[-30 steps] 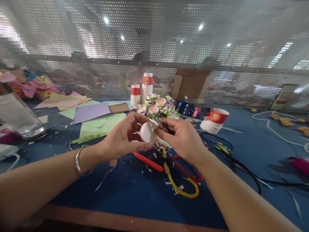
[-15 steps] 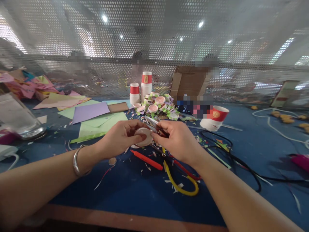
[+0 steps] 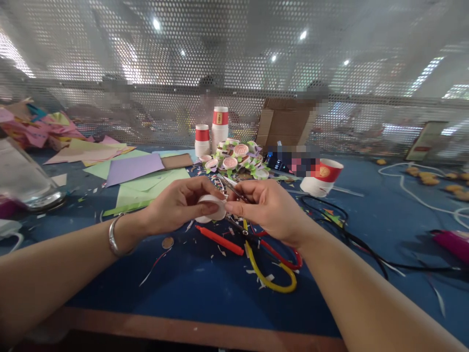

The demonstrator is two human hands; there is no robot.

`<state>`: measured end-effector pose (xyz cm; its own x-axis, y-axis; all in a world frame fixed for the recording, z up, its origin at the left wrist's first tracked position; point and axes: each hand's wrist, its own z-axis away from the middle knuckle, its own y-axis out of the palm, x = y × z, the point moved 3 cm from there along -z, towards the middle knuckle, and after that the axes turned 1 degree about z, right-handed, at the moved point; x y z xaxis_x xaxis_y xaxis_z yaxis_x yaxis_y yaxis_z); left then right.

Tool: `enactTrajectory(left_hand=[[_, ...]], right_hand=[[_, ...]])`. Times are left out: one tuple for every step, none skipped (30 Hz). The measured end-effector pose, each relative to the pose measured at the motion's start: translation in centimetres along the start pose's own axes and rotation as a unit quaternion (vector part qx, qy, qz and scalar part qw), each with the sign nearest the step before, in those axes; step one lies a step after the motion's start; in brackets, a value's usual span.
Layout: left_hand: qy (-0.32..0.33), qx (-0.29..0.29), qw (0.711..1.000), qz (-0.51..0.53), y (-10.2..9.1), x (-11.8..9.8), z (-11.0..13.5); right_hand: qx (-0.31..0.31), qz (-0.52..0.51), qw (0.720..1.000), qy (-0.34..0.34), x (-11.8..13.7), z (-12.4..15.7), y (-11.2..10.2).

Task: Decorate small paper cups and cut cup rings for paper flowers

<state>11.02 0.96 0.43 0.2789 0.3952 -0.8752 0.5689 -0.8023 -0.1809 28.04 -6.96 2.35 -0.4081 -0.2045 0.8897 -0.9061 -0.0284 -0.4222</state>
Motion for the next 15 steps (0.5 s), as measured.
enactTrajectory(left_hand=[[0.011, -0.004, 1.0, -0.006, 0.11, -0.1, 0.04], [0.021, -0.009, 1.0, -0.015, 0.21, -0.19, 0.09], [0.029, -0.013, 0.999, -0.027, 0.3, -0.25, 0.13], [0.037, -0.016, 0.998, -0.04, 0.38, -0.31, 0.16], [0.045, -0.019, 0.998, -0.05, 0.44, -0.34, 0.2], [0.051, -0.023, 0.997, -0.058, 0.48, -0.35, 0.23], [0.056, -0.027, 0.996, -0.065, 0.51, -0.35, 0.26], [0.061, -0.032, 0.995, -0.069, 0.52, -0.33, 0.3], [0.064, -0.039, 0.994, -0.074, 0.52, -0.31, 0.34], [0.068, -0.048, 0.993, -0.079, 0.52, -0.29, 0.39], [0.069, -0.057, 0.992, -0.086, 0.51, -0.28, 0.45], [0.068, -0.063, 0.991, -0.093, 0.51, -0.27, 0.5], [0.065, -0.069, 0.991, -0.098, 0.53, -0.26, 0.53], [0.058, -0.071, 0.991, -0.099, 0.55, -0.24, 0.54], [0.049, -0.073, 0.992, -0.094, 0.58, -0.21, 0.52]], right_hand=[[0.004, -0.004, 1.0, -0.001, 0.05, 0.01, -0.03], [0.007, -0.007, 1.0, -0.003, 0.14, 0.02, -0.04], [0.01, -0.009, 1.0, -0.008, 0.24, 0.03, -0.05], [0.013, -0.012, 1.0, -0.014, 0.35, 0.05, -0.05], [0.015, -0.016, 1.0, -0.021, 0.45, 0.07, -0.05], [0.016, -0.021, 0.999, -0.026, 0.51, 0.09, -0.06], [0.015, -0.026, 0.999, -0.027, 0.51, 0.1, -0.08], [0.011, -0.031, 0.999, -0.024, 0.46, 0.1, -0.11], [0.006, -0.036, 0.999, -0.02, 0.38, 0.09, -0.14], [0.0, -0.042, 0.999, -0.013, 0.27, 0.05, -0.18], [-0.005, -0.05, 0.999, -0.008, 0.15, 0.0, -0.2], [-0.008, -0.06, 0.998, -0.005, 0.04, -0.06, -0.21], [-0.01, -0.069, 0.998, -0.005, -0.06, -0.13, -0.2], [-0.012, -0.077, 0.997, -0.005, -0.16, -0.2, -0.18], [-0.015, -0.082, 0.996, -0.005, -0.28, -0.27, -0.17]])
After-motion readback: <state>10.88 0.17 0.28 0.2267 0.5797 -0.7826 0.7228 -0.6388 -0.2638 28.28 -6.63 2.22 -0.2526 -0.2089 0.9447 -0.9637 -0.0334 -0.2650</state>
